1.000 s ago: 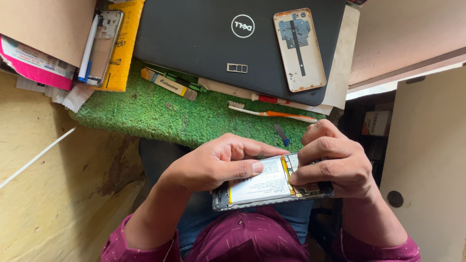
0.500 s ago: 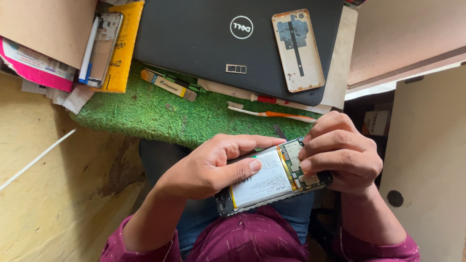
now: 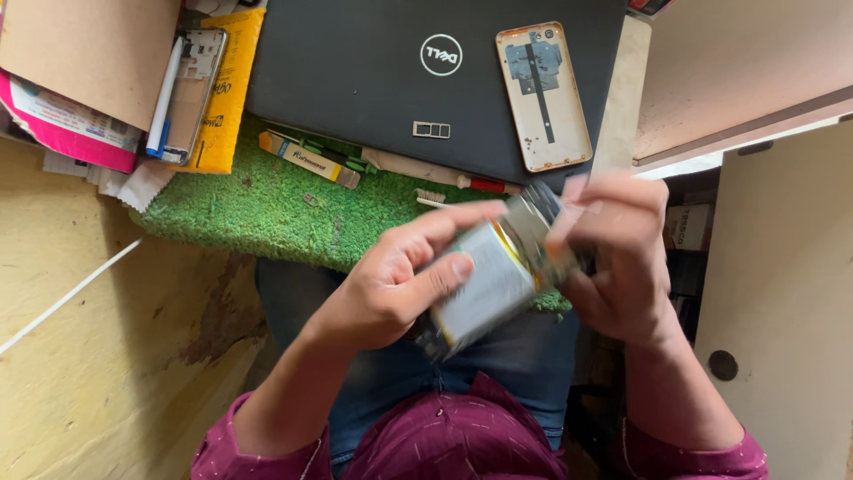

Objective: The person reassembles a disassembled smartphone by reconnecting internal components, inserting the battery, and closing the casing. They then power on the device to confirm it boots to the manufacturer logo.

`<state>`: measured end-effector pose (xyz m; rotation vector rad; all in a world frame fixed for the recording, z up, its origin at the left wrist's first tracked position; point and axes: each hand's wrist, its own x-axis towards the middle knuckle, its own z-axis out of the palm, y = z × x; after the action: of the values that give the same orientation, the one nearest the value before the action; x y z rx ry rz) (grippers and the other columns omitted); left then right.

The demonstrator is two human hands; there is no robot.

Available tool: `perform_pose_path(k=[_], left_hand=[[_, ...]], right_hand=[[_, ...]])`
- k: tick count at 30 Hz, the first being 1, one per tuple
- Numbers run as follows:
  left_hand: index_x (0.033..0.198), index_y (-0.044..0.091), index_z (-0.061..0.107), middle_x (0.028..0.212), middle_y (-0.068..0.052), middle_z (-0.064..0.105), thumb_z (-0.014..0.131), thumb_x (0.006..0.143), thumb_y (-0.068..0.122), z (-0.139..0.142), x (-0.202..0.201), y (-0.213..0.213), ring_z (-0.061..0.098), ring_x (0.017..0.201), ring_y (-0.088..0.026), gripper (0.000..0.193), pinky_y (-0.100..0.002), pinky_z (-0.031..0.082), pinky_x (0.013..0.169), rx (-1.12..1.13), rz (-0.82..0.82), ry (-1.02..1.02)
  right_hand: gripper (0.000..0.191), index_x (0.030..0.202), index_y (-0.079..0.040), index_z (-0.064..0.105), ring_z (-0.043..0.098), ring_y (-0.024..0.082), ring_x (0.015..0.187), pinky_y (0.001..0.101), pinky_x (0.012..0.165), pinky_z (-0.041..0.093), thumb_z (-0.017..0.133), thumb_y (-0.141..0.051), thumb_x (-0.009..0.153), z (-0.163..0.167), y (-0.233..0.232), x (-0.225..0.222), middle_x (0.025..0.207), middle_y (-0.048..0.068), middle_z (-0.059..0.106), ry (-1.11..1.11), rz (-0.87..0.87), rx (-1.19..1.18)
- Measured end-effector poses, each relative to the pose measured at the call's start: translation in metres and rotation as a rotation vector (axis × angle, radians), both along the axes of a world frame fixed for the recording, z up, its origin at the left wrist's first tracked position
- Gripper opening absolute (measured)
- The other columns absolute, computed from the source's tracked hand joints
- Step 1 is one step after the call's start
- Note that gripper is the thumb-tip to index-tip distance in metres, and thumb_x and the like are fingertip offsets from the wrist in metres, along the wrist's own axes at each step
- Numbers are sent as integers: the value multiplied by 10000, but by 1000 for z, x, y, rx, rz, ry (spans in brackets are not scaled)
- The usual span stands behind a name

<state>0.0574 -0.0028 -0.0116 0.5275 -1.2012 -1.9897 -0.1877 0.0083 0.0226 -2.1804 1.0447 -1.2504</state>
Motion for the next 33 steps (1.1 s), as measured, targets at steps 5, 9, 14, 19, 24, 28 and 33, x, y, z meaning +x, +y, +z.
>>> perform_pose_path(k=[5, 9, 14, 19, 24, 28, 33], left_hand=[[1543, 2, 434, 1282, -198, 722, 556, 1089, 94, 3, -13, 4, 768, 1130, -288, 480, -327, 584, 959, -563, 435, -446], [1561, 12, 407, 1310, -236, 698, 565, 1099, 83, 0, -25, 11, 764, 1118, -351, 494, -359, 604, 928, -650, 467, -453], [1559, 12, 404, 1273, -214, 712, 573, 1084, 70, -4, -27, 16, 784, 1055, -328, 507, -354, 618, 880, -627, 472, -465], [1540, -6, 398, 1331, -226, 688, 575, 1087, 55, -5, -31, 18, 778, 1055, -327, 490, -359, 623, 875, -686, 492, -455], [1549, -5, 396, 1351, -213, 679, 583, 1093, 54, -4, -29, 19, 774, 1070, -343, 496, -371, 626, 888, -745, 512, -471], [1550, 0, 383, 1385, -228, 662, 591, 1092, 55, -4, -30, 19, 764, 1077, -361, 506, -379, 626, 883, -800, 541, -488], [1550, 7, 383, 1354, -228, 675, 600, 1084, 55, -5, -32, 20, 764, 1069, -364, 516, -381, 625, 867, -807, 521, -502]], right_hand=[[657, 1443, -67, 478, 592, 180, 1188, 356, 994, 510, 741, -59, 841, -6, -7, -3, 1294, 63, 638, -584, 140, 772], [342, 1343, 103, 600, 657, 185, 1108, 349, 968, 545, 661, -23, 1030, -25, -3, -9, 1208, 154, 706, -744, 103, 813], [326, 1324, 115, 600, 670, 158, 1068, 310, 939, 553, 652, -13, 1028, -42, 2, -17, 1188, 155, 716, -685, 78, 772], [273, 1286, 104, 599, 691, 156, 1007, 302, 875, 575, 652, -7, 1042, -50, 6, -11, 1149, 156, 724, -777, 71, 740], [279, 1298, 105, 597, 678, 151, 1060, 294, 943, 553, 657, 9, 1043, -47, 5, -14, 1173, 153, 713, -760, 86, 753], [328, 1309, 90, 599, 672, 150, 1122, 293, 1024, 520, 660, 10, 997, -50, 1, -14, 1215, 156, 714, -832, 126, 780], [269, 1252, 85, 632, 690, 160, 1054, 305, 983, 532, 715, 36, 1001, -64, 4, -13, 1152, 154, 730, -886, 109, 736]])
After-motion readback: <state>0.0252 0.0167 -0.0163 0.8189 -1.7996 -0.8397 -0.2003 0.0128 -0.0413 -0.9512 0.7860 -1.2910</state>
